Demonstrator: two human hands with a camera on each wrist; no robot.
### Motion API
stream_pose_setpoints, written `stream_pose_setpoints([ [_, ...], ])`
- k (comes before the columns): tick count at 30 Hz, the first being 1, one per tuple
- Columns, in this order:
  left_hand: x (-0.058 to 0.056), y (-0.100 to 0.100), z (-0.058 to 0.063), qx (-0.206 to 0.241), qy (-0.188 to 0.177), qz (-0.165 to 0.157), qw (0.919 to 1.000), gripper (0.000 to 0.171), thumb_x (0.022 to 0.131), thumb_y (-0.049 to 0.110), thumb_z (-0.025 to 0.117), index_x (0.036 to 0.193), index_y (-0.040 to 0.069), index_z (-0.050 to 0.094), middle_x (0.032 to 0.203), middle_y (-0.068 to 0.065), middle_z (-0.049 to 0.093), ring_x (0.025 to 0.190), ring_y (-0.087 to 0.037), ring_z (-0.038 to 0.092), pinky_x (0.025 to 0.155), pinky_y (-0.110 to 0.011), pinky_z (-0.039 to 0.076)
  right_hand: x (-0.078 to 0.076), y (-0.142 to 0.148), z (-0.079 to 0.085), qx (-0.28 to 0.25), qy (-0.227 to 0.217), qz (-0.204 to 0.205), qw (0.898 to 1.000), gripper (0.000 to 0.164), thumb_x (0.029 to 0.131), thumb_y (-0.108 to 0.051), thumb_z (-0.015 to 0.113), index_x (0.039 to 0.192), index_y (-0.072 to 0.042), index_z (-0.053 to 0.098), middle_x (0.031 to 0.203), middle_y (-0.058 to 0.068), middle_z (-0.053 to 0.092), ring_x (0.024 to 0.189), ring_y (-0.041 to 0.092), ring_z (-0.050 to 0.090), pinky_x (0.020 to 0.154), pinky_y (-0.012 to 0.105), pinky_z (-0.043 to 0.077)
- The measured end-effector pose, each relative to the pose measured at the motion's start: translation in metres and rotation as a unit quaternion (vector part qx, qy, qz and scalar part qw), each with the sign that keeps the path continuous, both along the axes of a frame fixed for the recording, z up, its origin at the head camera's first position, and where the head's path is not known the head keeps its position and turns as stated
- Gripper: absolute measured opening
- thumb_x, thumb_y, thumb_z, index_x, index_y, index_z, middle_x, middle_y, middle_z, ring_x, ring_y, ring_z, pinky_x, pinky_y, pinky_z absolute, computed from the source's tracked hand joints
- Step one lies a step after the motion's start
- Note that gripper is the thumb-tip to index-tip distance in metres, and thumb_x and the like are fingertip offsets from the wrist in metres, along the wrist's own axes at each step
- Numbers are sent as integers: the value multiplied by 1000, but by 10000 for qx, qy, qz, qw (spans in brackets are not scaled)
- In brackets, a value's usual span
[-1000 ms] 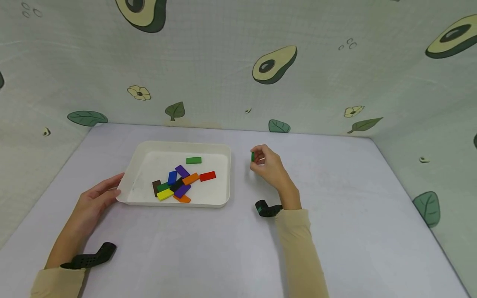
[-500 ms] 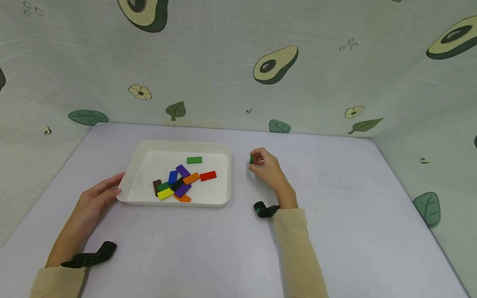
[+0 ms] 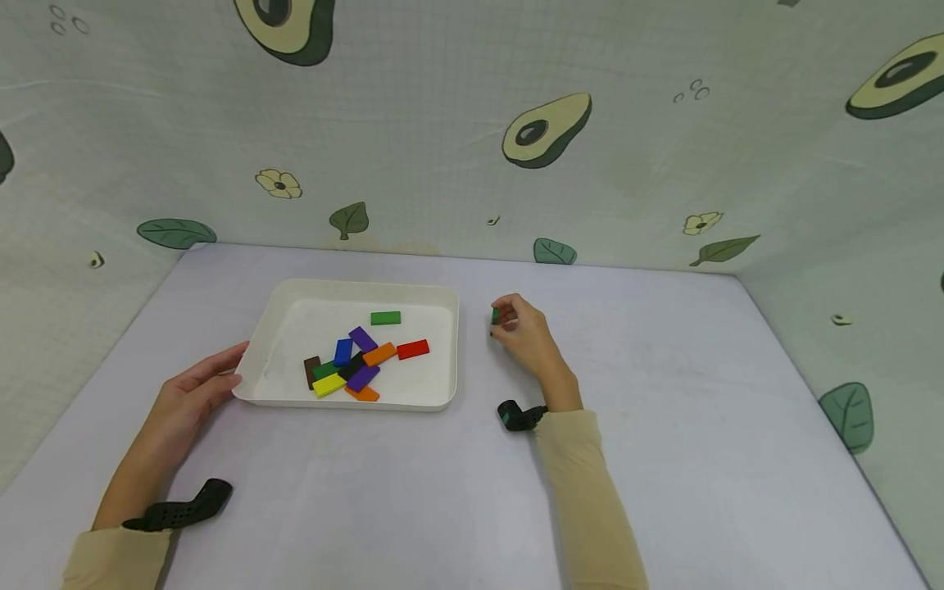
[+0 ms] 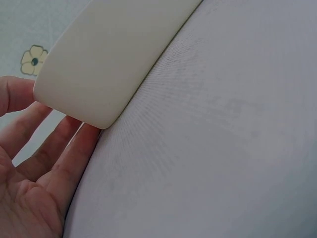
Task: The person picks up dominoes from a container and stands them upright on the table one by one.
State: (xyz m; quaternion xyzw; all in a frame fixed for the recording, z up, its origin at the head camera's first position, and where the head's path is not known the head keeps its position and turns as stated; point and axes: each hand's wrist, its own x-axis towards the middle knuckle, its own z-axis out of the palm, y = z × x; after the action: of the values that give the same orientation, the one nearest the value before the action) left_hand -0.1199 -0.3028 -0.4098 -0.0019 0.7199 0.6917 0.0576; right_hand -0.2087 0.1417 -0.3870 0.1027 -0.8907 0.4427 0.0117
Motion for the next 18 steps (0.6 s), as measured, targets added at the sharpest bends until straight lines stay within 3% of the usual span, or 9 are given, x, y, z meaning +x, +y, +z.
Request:
stream_pose_setpoints([
  [9,3,0,0,159,6,-25,9999,49,94,13,55,140,8,42,130,21,52,108,13,51,83,-5,44,1,-3,-1,73,-239,-52,9997,32,85,-3,63,115,-2,52,104,13,58,98,23,56,89,34,49],
  [12,3,0,0,-20,-81,35,10000,49,94,17,56,140,12,43,129,23,51,108,15,49,82,-4,43,1,-3,0,115,-270,-52,9996,31,85,-4,62,115,-3,52,103,12,58,98,23,56,89,33,49],
  [18,1,0,1,30,-75,17,10000,49,93,18,57,140,12,43,129,23,51,108,17,48,82,-3,42,0,-3,3,157,-180,-19,9997,31,84,-2,61,115,-1,52,102,13,58,97,24,57,88,35,49],
])
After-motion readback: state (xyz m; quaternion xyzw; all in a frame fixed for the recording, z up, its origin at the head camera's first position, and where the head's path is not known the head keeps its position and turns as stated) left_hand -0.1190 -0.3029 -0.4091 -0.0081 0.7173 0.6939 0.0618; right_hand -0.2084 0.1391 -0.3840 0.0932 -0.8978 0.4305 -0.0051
